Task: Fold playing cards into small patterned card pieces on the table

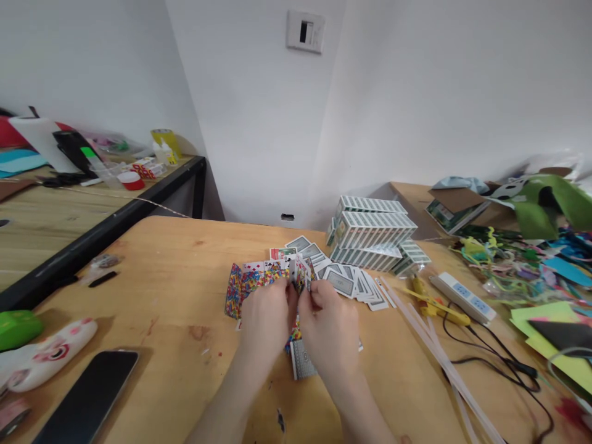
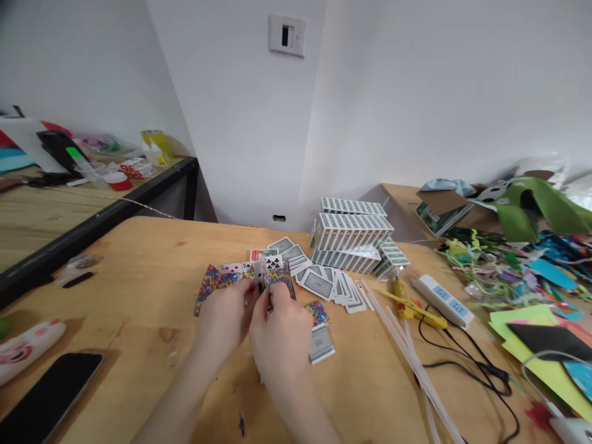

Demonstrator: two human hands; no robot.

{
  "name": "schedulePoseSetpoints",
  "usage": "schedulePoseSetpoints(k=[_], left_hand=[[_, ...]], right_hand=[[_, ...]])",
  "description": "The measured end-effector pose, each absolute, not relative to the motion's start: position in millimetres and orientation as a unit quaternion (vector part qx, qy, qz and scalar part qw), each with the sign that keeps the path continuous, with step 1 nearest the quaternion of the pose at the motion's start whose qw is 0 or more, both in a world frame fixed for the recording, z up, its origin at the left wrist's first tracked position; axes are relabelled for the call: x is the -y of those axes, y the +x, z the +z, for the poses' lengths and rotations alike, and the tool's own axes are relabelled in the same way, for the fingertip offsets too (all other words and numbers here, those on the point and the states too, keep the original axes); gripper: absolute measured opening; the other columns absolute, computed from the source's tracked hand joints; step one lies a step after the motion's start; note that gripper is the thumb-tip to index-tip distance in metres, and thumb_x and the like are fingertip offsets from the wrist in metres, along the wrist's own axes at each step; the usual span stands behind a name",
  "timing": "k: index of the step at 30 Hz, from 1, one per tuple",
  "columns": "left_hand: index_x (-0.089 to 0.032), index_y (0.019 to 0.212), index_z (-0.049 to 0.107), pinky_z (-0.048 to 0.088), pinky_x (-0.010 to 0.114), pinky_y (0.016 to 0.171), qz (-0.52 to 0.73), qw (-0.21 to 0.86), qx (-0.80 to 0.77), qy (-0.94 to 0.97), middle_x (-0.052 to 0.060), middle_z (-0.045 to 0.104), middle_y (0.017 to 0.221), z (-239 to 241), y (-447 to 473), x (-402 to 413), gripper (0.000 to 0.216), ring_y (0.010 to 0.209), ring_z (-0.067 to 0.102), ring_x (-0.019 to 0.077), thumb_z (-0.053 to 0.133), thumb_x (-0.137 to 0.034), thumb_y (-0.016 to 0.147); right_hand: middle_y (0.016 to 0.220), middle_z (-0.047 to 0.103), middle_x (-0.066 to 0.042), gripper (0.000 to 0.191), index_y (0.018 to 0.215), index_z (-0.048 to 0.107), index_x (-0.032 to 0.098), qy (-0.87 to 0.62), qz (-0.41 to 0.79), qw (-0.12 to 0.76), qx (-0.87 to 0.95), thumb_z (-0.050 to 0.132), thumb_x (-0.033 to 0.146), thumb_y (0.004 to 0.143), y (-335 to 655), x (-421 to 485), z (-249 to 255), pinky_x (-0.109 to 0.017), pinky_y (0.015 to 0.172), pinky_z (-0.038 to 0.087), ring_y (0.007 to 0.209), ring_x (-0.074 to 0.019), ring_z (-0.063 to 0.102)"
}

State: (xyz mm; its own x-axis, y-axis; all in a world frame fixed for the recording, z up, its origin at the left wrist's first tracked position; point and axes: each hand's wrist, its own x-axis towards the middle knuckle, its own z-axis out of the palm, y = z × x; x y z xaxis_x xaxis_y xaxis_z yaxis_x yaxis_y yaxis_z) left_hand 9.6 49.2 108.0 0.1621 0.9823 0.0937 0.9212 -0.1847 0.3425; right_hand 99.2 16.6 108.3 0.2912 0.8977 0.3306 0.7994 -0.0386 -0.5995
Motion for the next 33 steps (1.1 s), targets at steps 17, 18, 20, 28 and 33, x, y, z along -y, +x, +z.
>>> schedulePoseSetpoints(k=[17, 18, 20, 28, 33], left_hand=[[-0.014, 0.095, 0.067, 0.051, 0.028, 0.06, 0.45, 0.614, -0.403, 0.507, 0.007, 0.07, 0.082, 99, -4, -65, 0.035, 0.066, 0.064, 0.0182, 0.057, -0.042, 0.075], [-0.014, 0.093, 0.068, 0.051, 0.029, 0.059, 0.449, 0.648, -0.391, 0.474, 0.007, 0.07, 0.08, 99, -5, -65, 0.036, 0.063, 0.063, 0.0177, 0.062, -0.042, 0.072], [-0.013, 0.088, 0.069, 0.051, 0.029, 0.058, 0.439, 0.686, -0.382, 0.436, 0.008, 0.07, 0.075, 100, -6, -66, 0.036, 0.059, 0.062, 0.0168, 0.069, -0.04, 0.065], [-0.013, 0.066, 0.065, 0.043, 0.02, 0.047, 0.445, 0.622, -0.438, 0.473, 0.001, 0.062, 0.059, 105, -9, -65, 0.023, 0.051, 0.054, 0.0099, 0.071, -0.034, 0.061], [-0.014, 0.067, 0.06, 0.038, 0.018, 0.046, 0.482, 0.543, -0.452, 0.518, -0.003, 0.054, 0.056, 102, -1, -63, 0.015, 0.05, 0.048, 0.0078, 0.062, -0.028, 0.068]], right_hand=[[0.055, 0.058, 0.001, 0.015, 0.071, 0.051, 0.019, -0.517, 0.457, 0.554, 0.465, 0.057, 0.032, 0.073, 148, -26, 113, -0.023, 0.048, 0.042, 0.05, -0.0139, 0.054], [0.056, 0.059, 0.001, 0.014, 0.07, 0.052, 0.019, -0.508, 0.47, 0.554, 0.464, 0.057, 0.032, 0.073, 146, -25, 114, -0.023, 0.048, 0.043, 0.05, -0.014, 0.055], [0.058, 0.061, 0.0, 0.014, 0.069, 0.051, 0.019, -0.502, 0.476, 0.553, 0.464, 0.057, 0.031, 0.073, 142, -24, 116, -0.023, 0.047, 0.043, 0.051, -0.0142, 0.056], [0.055, 0.056, 0.001, 0.019, 0.063, 0.046, 0.018, -0.536, 0.465, 0.52, 0.476, 0.057, 0.031, 0.072, 145, -22, 113, -0.021, 0.042, 0.038, 0.049, -0.0127, 0.052], [0.052, 0.055, 0.001, 0.019, 0.063, 0.047, 0.018, -0.54, 0.458, 0.516, 0.482, 0.056, 0.031, 0.073, 140, -24, 113, -0.022, 0.042, 0.041, 0.046, -0.0127, 0.052]])
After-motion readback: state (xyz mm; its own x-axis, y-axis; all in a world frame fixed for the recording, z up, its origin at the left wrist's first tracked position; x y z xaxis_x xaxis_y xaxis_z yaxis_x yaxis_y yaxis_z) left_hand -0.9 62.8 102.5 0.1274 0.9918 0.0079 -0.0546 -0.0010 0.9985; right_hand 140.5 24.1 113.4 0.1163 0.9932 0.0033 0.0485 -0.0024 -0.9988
